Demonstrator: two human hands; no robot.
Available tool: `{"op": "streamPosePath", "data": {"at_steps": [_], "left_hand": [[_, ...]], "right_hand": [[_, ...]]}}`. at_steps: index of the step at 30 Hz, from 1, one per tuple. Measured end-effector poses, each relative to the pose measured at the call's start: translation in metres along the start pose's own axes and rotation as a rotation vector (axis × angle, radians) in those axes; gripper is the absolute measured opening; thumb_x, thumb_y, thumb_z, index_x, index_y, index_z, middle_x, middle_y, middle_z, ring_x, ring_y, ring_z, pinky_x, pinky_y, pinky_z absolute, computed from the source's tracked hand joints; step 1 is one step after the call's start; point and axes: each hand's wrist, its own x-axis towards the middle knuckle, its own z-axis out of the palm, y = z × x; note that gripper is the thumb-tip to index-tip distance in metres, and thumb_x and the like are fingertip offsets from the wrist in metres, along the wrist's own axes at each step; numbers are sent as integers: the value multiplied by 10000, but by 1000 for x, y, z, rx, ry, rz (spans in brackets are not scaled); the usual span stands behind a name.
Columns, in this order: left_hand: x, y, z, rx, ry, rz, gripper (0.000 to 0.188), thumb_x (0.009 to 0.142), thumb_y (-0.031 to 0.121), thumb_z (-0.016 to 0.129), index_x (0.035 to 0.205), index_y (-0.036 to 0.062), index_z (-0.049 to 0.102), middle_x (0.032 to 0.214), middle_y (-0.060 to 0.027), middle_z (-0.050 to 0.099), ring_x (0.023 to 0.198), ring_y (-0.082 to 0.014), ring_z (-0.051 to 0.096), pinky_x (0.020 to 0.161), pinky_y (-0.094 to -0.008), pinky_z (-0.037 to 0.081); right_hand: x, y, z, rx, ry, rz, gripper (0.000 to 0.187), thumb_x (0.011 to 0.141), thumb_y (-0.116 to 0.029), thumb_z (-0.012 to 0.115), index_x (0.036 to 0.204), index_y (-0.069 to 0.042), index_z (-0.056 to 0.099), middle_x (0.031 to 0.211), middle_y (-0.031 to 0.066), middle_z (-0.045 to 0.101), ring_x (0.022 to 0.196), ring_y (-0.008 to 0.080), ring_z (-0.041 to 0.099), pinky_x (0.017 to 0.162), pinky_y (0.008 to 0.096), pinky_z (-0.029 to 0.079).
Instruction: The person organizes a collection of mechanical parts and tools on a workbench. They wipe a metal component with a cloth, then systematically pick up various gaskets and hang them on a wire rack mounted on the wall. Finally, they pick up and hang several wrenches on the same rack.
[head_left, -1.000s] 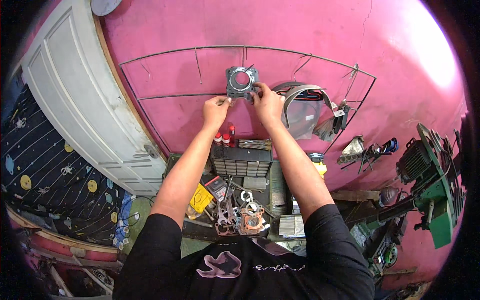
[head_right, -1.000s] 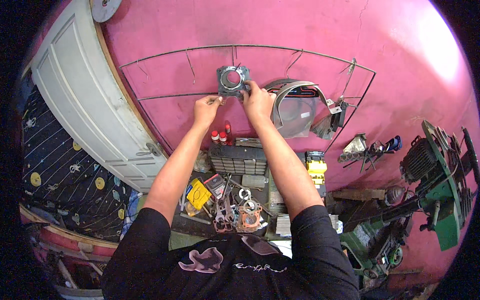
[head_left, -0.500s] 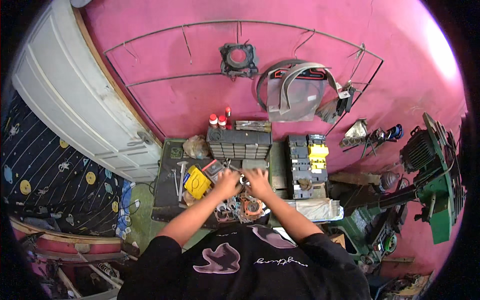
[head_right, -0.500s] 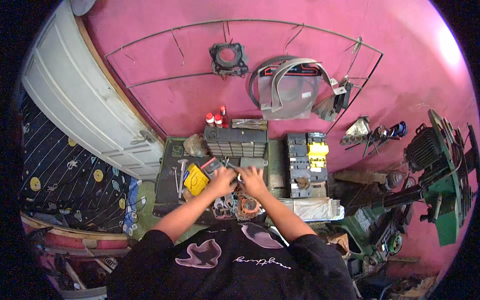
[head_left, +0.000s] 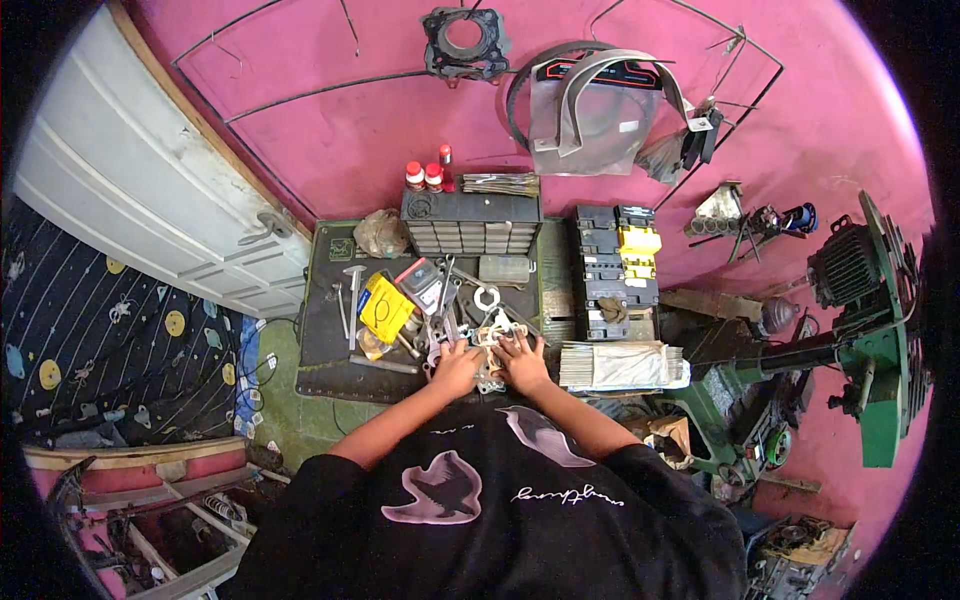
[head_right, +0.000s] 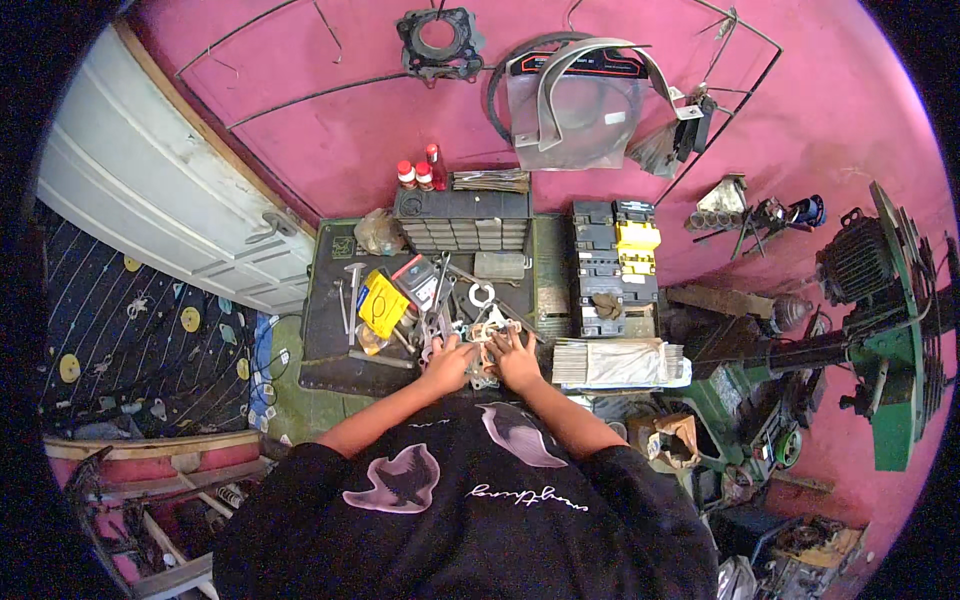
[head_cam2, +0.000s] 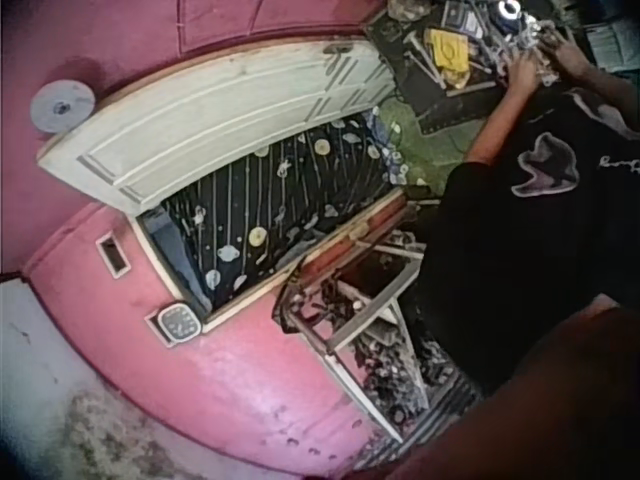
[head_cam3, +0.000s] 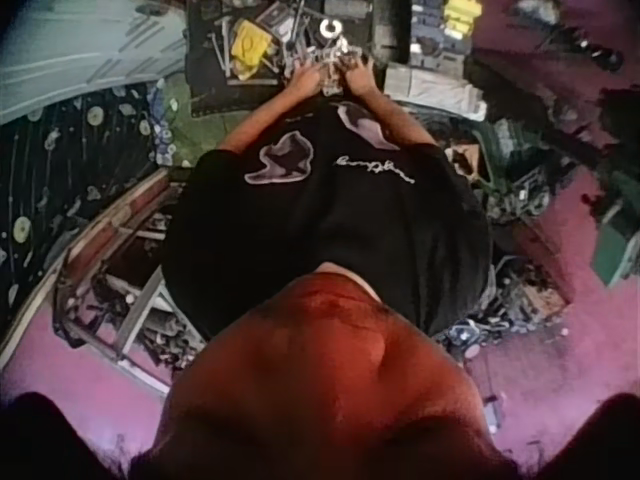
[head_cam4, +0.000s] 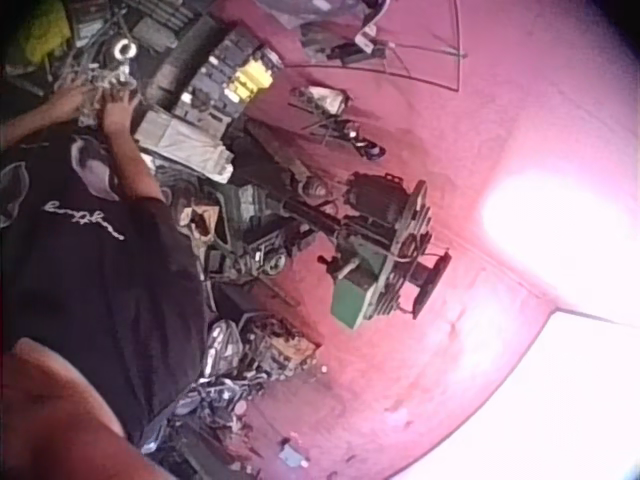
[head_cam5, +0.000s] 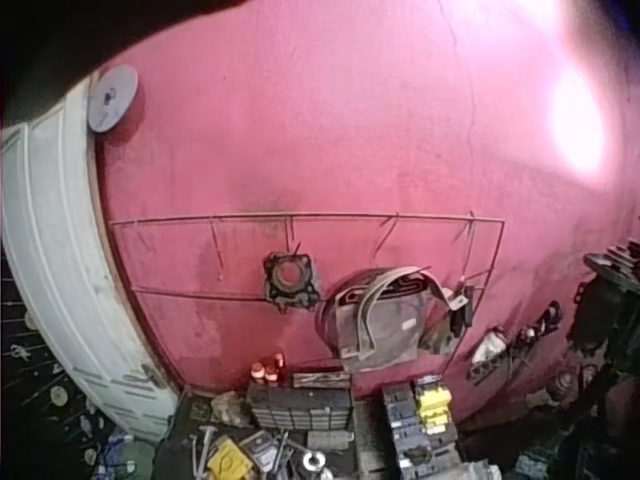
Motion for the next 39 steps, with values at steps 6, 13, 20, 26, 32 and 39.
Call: {"op": "streamPosePath", "data": {"at_steps": [6,13,20,26,32,39], "left_hand": [[1,9,1,-2,63,36,601,732,175,717,1307,85,568,1308,-60,546,1174,-300,484,911,-551,353],[4,6,16,-5,95,73,455,764,213,705,1197,94,635,1143,-15,607,1114,-266,515,866,-528,353],[5,4,4,-18,354,120,327,745,257,744,1032,112,683,1107,-1,641,1046,-229,533,876,-500,366],[7,-2,-12,11,505,107,225,747,243,756,927,126,687,956,13,671,973,-212,570,876,-495,365],[18,-6,-50,-271,696,-272,139,746,227,776,760,120,689,766,-33,661,902,-245,598,831,-441,361],[41,-25,-111,-899,743,-276,140,851,119,734,918,-1,707,840,-102,687,807,-197,638,765,-326,488]], "right_hand": [[-11,-4,8,-20,180,-91,404,880,-255,614,1284,-243,625,1310,-55,631,1328,216,425,1048,691,254],[-11,2,1,37,226,-152,317,823,-275,691,1126,-183,674,1163,-31,668,1189,229,493,1002,636,307],[0,-9,-37,232,260,-68,368,732,-270,754,1079,-166,684,1086,21,665,1175,257,503,995,642,298],[13,-13,-93,238,208,-27,249,739,-300,763,963,-199,724,1065,17,677,1200,244,504,995,598,299],[20,2,-122,359,629,96,407,788,-374,767,1142,-196,670,1084,19,680,1169,236,529,1012,563,261],[47,17,-129,831,440,205,421,821,-269,787,1197,-103,698,1076,148,707,1017,275,655,970,413,405]]}}
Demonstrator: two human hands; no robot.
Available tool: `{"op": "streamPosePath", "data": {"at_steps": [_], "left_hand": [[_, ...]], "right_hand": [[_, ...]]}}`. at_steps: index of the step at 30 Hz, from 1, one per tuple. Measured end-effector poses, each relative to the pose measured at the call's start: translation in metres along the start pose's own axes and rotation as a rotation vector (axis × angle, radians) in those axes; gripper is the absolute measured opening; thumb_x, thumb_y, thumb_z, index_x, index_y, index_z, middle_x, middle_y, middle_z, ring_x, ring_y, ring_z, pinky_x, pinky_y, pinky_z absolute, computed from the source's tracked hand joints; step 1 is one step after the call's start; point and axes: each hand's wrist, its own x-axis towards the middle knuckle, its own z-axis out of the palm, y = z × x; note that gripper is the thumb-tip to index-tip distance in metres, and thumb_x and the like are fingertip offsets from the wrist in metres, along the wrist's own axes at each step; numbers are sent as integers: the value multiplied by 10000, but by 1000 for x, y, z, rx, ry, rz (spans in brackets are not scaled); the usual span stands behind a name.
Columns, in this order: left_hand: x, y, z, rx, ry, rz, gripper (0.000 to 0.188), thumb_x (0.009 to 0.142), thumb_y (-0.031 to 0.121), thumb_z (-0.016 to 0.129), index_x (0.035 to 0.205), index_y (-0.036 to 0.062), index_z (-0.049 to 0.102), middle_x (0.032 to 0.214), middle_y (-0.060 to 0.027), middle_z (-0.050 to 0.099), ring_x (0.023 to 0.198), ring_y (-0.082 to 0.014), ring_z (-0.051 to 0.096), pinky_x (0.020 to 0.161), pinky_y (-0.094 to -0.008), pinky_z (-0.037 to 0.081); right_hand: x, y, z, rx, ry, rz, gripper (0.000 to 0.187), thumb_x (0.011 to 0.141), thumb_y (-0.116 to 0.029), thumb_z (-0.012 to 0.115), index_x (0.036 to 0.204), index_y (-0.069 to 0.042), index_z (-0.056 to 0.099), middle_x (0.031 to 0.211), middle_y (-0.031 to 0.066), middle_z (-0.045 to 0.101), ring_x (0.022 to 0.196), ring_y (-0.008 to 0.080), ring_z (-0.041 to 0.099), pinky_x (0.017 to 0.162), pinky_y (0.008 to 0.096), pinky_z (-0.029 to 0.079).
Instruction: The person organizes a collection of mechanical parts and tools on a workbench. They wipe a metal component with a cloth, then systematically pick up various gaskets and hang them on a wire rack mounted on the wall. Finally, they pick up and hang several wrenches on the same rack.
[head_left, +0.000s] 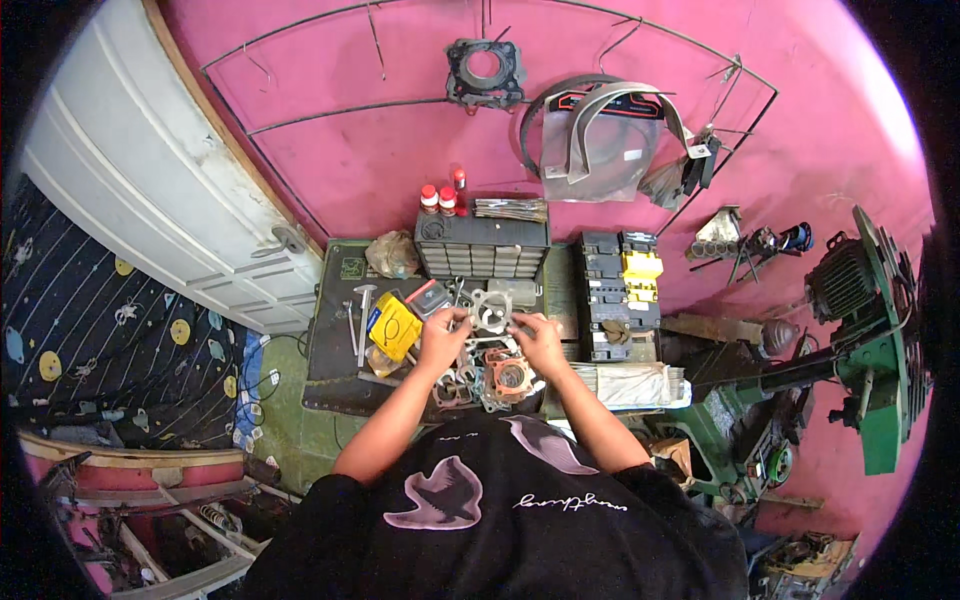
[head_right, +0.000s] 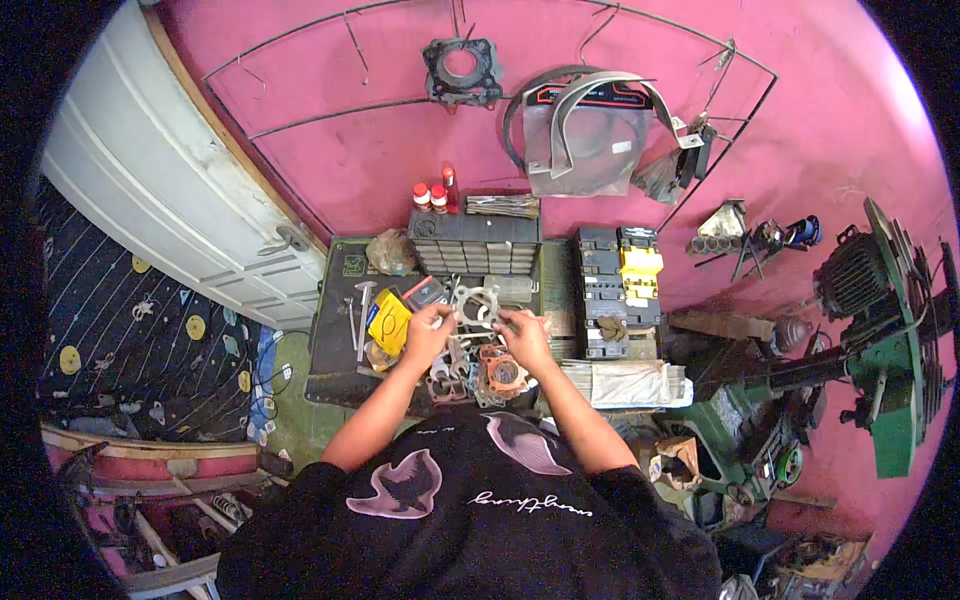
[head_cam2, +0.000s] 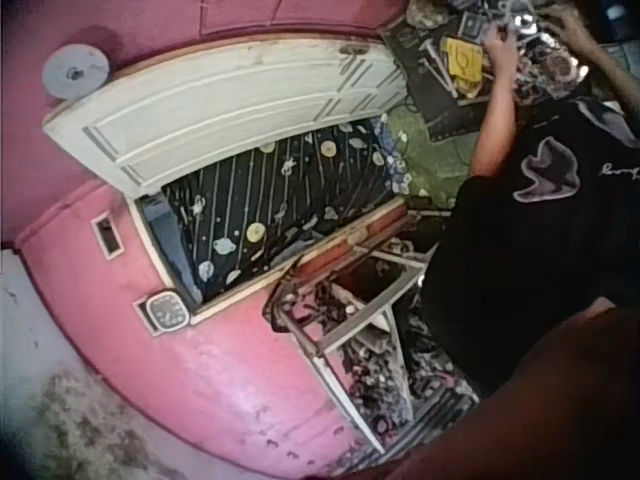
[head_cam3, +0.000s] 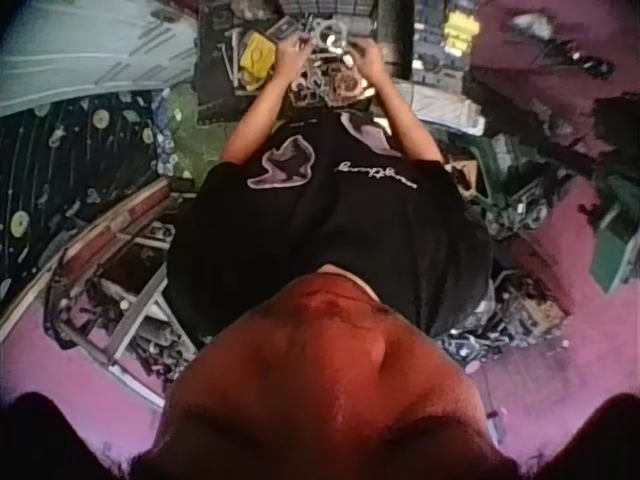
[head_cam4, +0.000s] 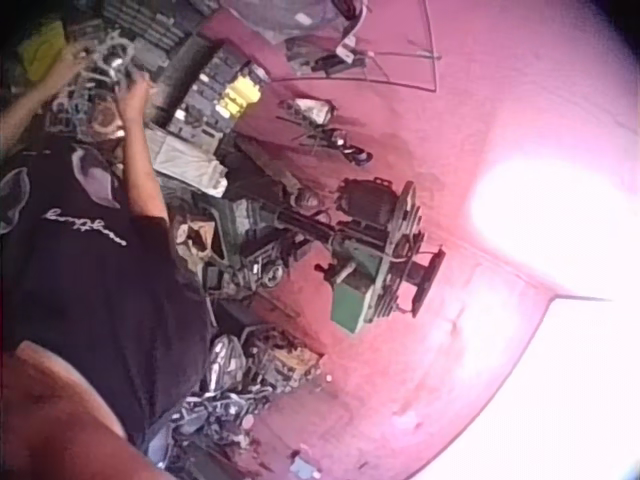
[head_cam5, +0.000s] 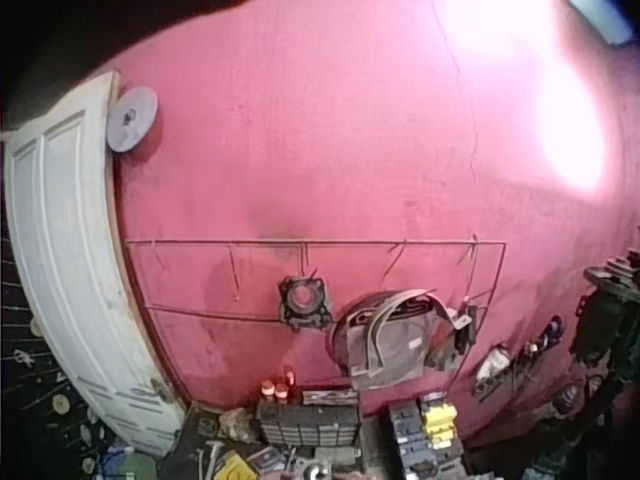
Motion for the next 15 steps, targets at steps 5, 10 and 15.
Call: {"op": "streamPosePath", "data": {"at_steps": [5,10,15], "left_hand": [[53,49,-15,-183,18,-65,273,889,173,744,1104,5,725,983,-78,745,888,-124,652,838,-286,505],[131,135,-42,-6,97,140,204,876,132,738,1028,-3,749,892,-77,754,809,-106,654,776,-277,513],[224,231,-52,-145,194,317,201,875,173,752,976,0,762,848,-69,753,751,-96,649,702,-266,510]], "right_hand": [[59,-37,-19,230,169,24,271,816,-219,786,1032,-57,760,983,165,742,903,260,717,833,351,538],[128,-138,-84,161,343,-234,269,829,-261,760,1044,-99,763,980,142,745,890,281,720,815,398,514],[190,-238,-146,-213,679,-341,270,849,-286,749,1095,-175,740,862,71,736,799,255,679,849,445,446]]}}
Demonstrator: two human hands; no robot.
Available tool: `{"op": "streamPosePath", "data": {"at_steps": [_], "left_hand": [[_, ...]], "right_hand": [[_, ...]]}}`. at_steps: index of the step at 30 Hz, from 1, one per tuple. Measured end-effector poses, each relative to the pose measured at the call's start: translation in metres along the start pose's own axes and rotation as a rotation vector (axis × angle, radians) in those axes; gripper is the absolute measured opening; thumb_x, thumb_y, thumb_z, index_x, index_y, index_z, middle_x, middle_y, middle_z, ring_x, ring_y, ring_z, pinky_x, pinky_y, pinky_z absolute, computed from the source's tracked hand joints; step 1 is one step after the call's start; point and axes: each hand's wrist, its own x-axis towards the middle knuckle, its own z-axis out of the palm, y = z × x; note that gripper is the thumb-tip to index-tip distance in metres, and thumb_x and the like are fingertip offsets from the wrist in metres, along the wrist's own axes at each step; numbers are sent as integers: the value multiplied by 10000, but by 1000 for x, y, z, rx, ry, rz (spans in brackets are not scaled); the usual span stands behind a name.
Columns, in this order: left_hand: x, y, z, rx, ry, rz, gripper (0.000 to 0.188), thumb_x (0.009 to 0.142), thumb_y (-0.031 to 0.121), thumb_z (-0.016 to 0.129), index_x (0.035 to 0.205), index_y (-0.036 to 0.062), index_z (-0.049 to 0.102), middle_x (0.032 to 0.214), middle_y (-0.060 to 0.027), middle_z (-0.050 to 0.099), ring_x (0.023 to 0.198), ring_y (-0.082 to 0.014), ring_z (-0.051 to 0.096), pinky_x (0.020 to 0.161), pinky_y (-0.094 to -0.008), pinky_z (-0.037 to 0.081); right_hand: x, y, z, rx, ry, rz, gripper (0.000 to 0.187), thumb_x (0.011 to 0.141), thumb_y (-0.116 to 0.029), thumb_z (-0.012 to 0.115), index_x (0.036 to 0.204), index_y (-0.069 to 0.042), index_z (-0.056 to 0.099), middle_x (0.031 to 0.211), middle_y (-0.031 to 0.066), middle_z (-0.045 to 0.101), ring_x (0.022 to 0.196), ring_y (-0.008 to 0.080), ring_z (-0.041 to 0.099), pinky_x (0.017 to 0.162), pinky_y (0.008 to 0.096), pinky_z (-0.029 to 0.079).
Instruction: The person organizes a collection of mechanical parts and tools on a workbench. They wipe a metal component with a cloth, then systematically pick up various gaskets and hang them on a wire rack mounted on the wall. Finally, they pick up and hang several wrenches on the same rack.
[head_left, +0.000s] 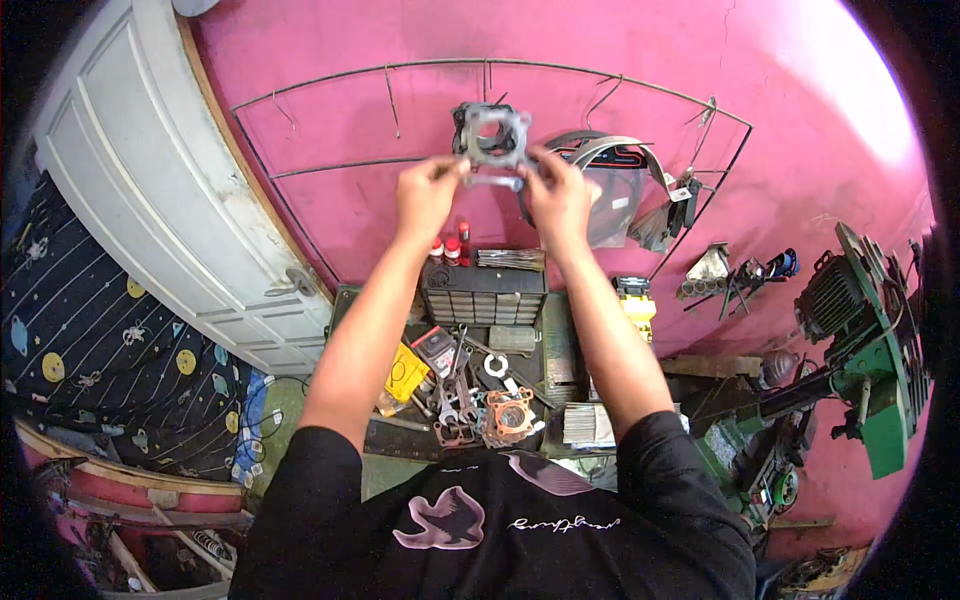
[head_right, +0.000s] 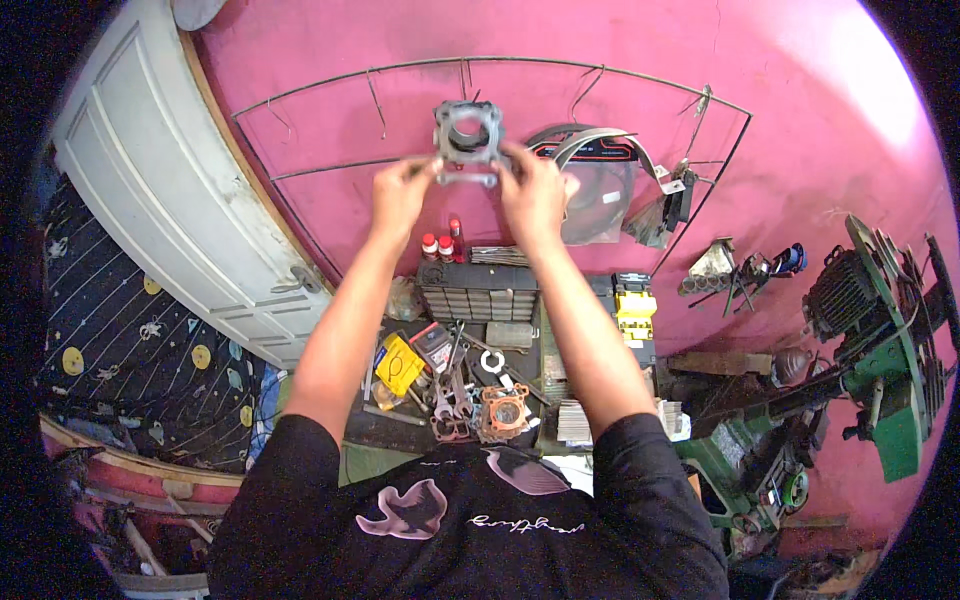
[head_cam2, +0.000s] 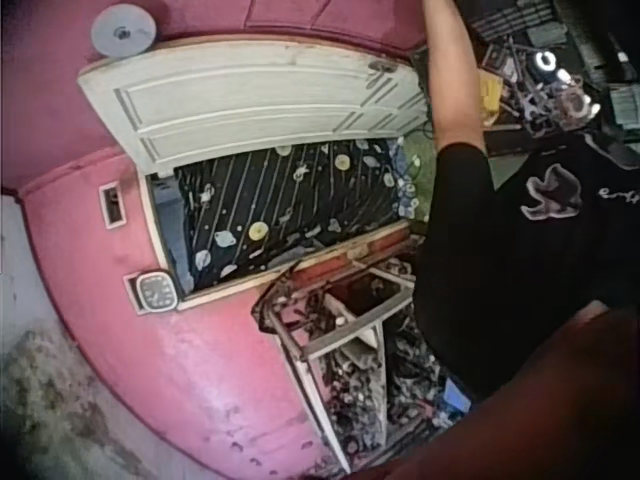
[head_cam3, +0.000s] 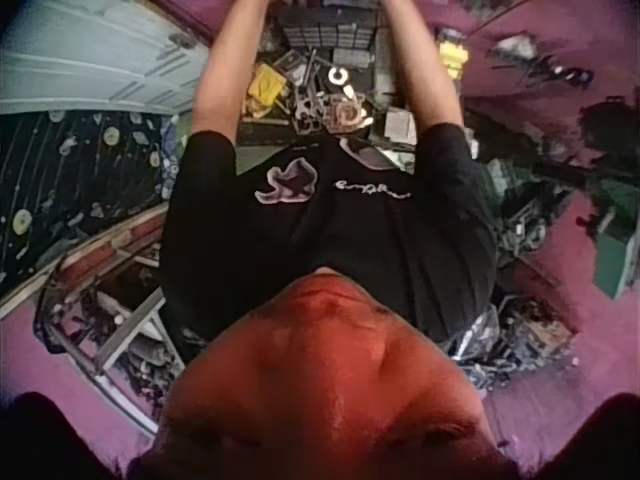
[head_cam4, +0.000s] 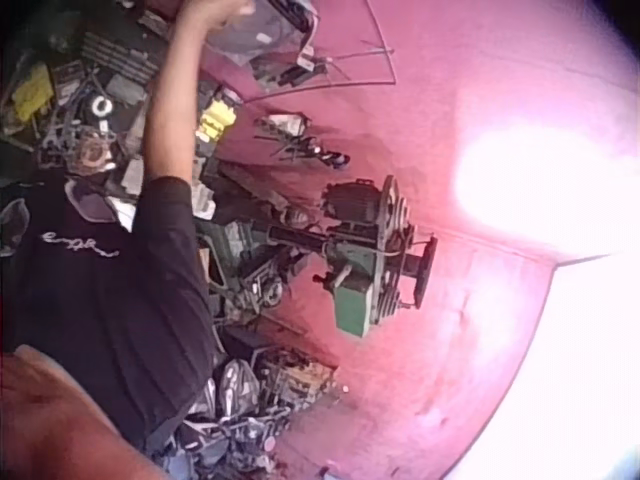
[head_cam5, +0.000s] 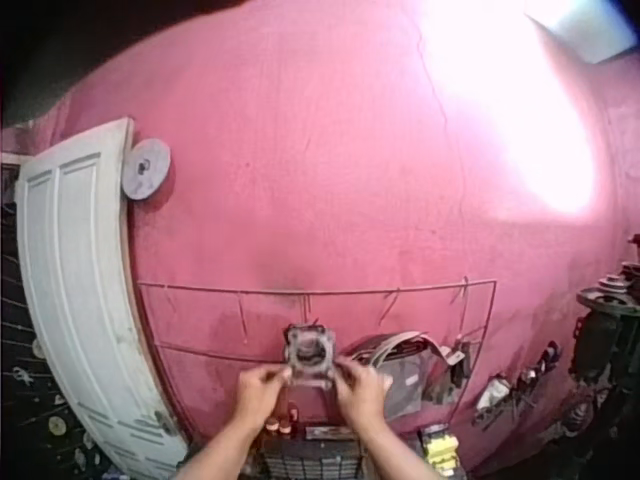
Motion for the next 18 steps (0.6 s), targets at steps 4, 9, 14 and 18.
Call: {"op": "streamPosePath", "data": {"at_steps": [4,9,14,18], "left_hand": [[59,10,17,-1,-17,-115,231,867,163,760,1005,-21,752,887,-62,749,779,-83,630,713,-258,487],[64,-39,24,144,35,-204,172,867,151,758,953,2,768,847,-48,747,779,-82,638,716,-251,487],[56,-75,20,122,20,-217,211,875,182,758,989,5,763,871,-52,749,800,-97,650,750,-250,491],[49,-84,21,74,17,-220,236,895,215,742,989,-1,758,883,-57,748,822,-103,657,773,-262,498]], "right_hand": [[48,-6,13,-193,167,-73,280,864,-363,717,1123,-257,708,824,3,719,881,227,639,954,535,298],[42,15,41,-297,4,-40,247,867,-316,702,1110,-273,714,859,38,720,956,242,633,954,526,310],[29,20,53,-331,-12,-67,280,871,-321,708,1149,-297,695,845,11,714,950,223,622,972,548,302],[20,32,53,-276,19,-139,323,877,-298,703,1197,-320,669,875,-17,703,936,203,600,964,545,316]]}}
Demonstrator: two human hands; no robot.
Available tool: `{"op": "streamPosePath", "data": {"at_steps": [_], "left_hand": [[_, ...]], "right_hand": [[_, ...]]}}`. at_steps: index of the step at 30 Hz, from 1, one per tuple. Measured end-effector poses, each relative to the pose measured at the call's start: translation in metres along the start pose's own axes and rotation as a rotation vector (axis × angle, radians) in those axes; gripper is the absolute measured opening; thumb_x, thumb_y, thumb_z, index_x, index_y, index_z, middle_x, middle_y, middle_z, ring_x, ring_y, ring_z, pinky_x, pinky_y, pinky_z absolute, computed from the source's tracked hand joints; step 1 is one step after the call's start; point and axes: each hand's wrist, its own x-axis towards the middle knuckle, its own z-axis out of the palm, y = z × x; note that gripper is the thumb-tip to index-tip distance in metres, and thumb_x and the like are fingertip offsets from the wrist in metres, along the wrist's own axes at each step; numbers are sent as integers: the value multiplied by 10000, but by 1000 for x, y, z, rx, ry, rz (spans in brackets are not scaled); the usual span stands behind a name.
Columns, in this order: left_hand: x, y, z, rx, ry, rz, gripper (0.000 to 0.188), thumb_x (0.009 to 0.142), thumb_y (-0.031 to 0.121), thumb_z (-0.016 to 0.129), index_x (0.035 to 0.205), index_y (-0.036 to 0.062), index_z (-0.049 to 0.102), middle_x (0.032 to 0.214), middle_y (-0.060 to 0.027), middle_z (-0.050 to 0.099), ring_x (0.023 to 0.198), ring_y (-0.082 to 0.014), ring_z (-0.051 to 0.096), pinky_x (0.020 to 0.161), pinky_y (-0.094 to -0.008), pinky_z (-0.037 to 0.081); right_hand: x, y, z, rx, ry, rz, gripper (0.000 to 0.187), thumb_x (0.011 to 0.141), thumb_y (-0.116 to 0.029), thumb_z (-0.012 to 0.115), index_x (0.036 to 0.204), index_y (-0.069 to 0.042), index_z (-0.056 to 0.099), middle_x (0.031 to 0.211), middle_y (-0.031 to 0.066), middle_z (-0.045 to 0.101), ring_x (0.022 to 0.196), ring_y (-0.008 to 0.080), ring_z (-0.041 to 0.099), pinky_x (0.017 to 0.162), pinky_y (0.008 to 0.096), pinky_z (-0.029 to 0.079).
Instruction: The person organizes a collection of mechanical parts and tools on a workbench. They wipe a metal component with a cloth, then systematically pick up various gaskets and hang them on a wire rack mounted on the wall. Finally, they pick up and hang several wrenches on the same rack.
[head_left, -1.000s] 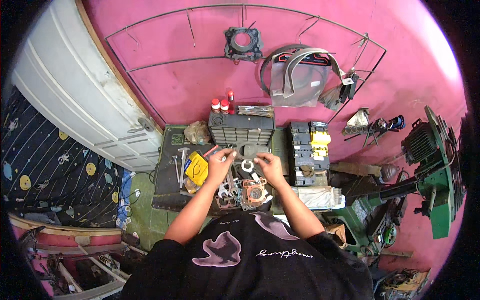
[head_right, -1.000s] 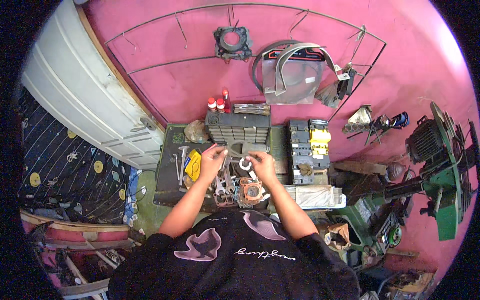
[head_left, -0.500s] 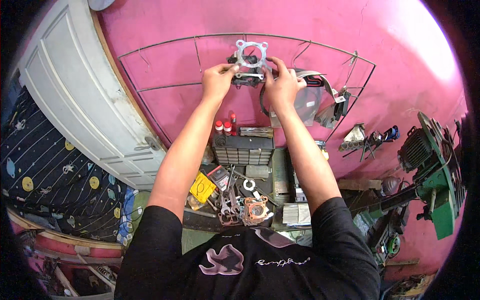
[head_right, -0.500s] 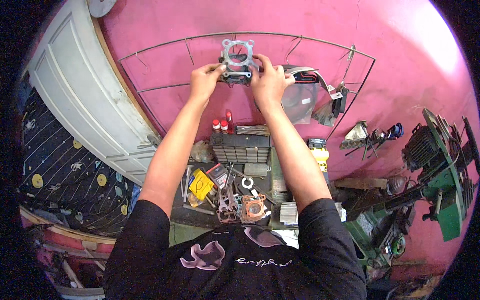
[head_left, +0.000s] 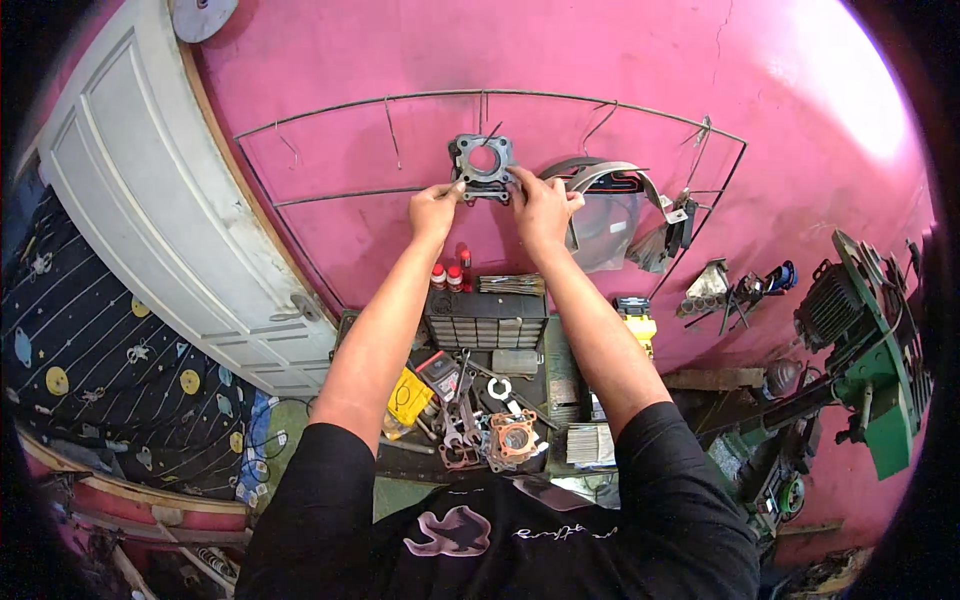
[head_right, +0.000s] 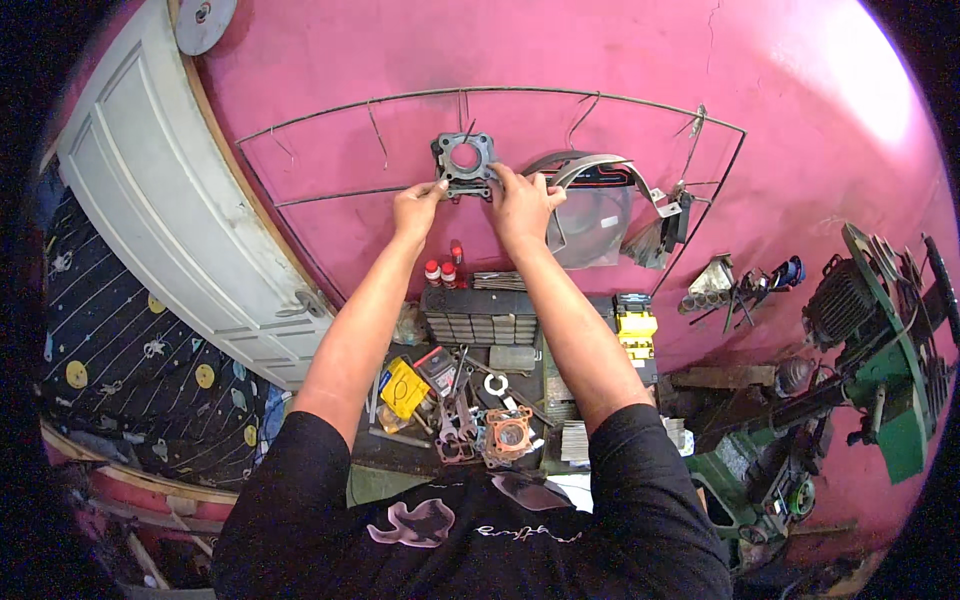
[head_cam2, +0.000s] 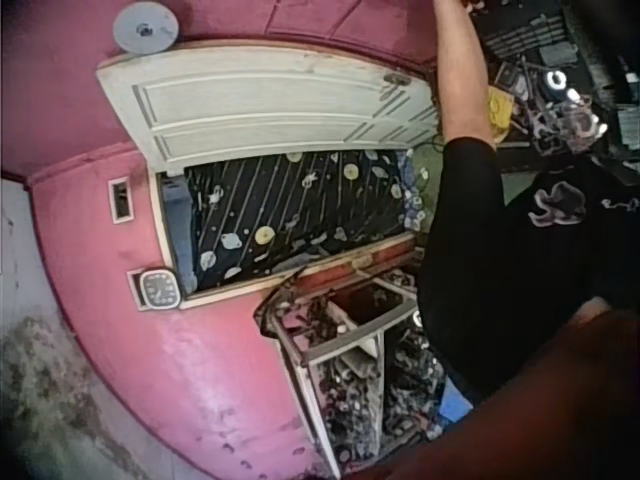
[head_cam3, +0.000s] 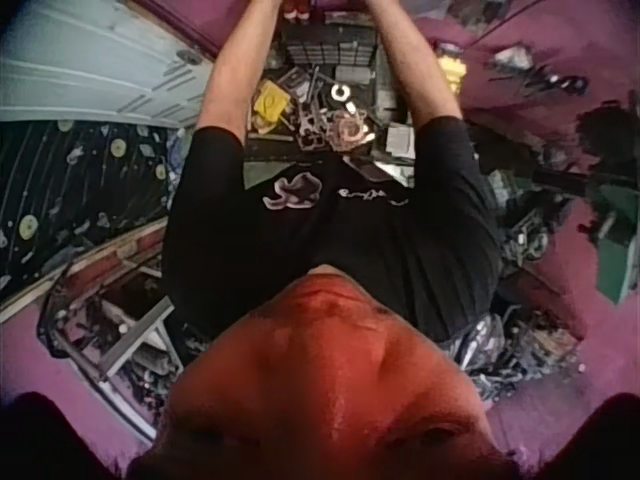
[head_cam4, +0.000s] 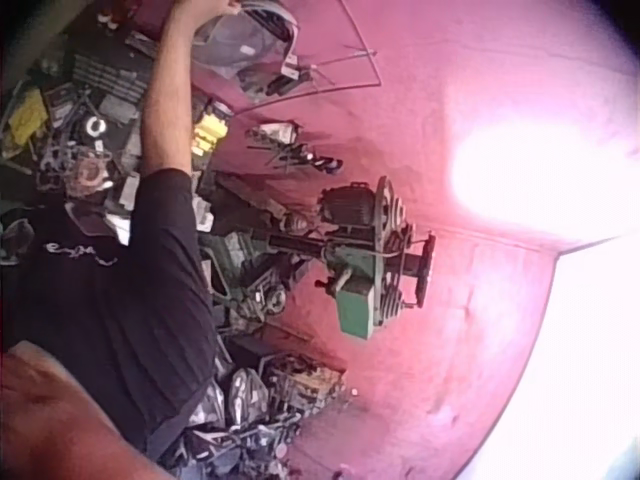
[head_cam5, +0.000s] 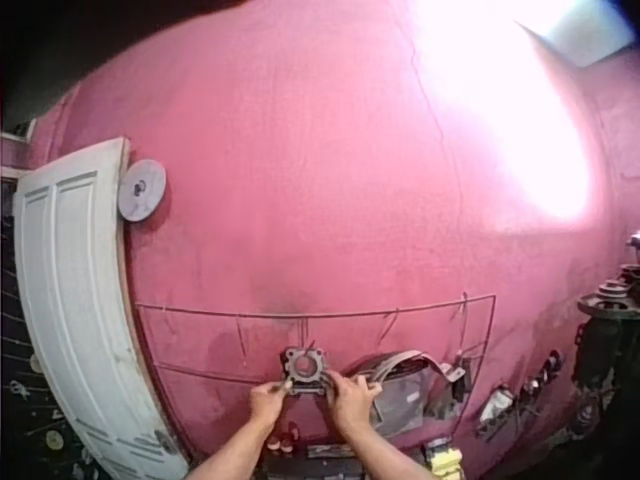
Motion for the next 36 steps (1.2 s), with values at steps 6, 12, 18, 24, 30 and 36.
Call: {"op": "streamPosePath", "data": {"at_steps": [6,12,18,24,30,36], "left_hand": [[-126,-48,-18,455,-52,172,264,881,321,688,992,89,743,887,-126,737,815,-303,683,768,-426,521],[-356,-172,-47,864,-1031,245,697,755,357,780,1389,187,545,1409,-53,528,1137,-354,515,899,-523,427],[-438,-226,-49,1034,-1076,496,860,698,433,803,1462,213,475,1473,38,476,1120,-333,492,849,-534,385],[-434,-225,-47,988,-977,580,493,738,336,752,1203,187,683,1131,48,643,1076,-266,508,845,-517,351],[-446,-226,-42,964,-896,643,601,686,419,789,1236,223,651,1193,44,620,1093,-267,506,810,-531,366],[-443,-217,-39,954,-924,616,547,788,468,723,1273,235,625,1263,2,565,1081,-280,503,850,-559,360]], "right_hand": [[-147,22,-15,92,-95,-136,530,800,-145,734,1306,-195,583,1157,21,648,1066,265,540,915,485,338],[-402,68,-44,60,-1104,-271,713,805,-404,743,1429,-195,470,1440,42,506,1340,334,396,1000,678,302],[-501,88,-49,-113,-1196,-334,539,962,-347,536,1486,-340,411,1544,17,393,1456,347,283,1053,764,231],[-504,89,-43,-112,-1070,-491,366,958,-251,495,1294,-167,616,1332,15,581,1294,263,445,993,727,318],[-499,90,-52,-99,-1035,-486,287,927,-216,521,1171,-120,638,1218,52,599,1236,241,470,961,681,338],[-485,82,-56,-108,-1019,-480,253,916,-203,530,1121,-101,638,1213,63,590,1207,243,477,988,646,314]]}}
